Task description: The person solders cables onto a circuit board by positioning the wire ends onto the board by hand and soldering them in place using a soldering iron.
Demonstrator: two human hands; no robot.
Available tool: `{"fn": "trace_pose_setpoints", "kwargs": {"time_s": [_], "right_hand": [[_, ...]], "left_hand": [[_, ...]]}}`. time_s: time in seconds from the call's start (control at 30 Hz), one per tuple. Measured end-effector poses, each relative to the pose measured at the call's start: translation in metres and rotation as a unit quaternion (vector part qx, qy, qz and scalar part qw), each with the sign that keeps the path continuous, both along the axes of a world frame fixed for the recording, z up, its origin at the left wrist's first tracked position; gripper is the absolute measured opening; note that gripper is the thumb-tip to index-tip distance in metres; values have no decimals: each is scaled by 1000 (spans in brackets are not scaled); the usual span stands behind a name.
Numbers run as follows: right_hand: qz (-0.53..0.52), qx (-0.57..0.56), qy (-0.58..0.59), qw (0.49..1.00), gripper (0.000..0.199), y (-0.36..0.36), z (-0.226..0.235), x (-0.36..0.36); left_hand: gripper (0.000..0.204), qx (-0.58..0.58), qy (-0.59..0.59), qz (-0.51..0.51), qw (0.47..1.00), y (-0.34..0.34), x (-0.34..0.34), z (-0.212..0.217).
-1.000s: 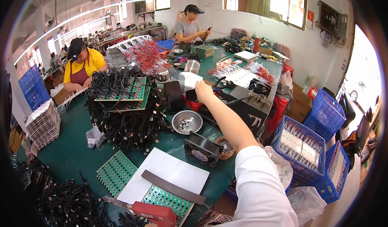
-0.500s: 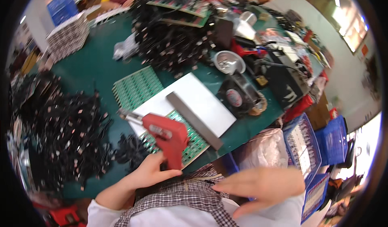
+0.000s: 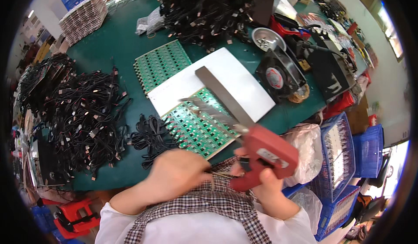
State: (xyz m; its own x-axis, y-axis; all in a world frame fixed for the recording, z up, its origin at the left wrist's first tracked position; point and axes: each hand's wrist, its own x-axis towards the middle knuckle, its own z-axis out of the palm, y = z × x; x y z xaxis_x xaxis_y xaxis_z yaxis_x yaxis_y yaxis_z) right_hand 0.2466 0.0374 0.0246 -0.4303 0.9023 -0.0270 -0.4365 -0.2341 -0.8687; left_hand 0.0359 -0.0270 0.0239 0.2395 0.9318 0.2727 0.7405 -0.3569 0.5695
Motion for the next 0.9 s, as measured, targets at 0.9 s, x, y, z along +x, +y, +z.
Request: {"fn": "trace_pose_setpoints", "kwargs": {"time_s": [0.9], "right_hand": [[-101, 45, -91, 990, 69, 10, -17, 22]], "left_hand": [[24, -96, 105, 490, 860, 69, -191, -35]]}}
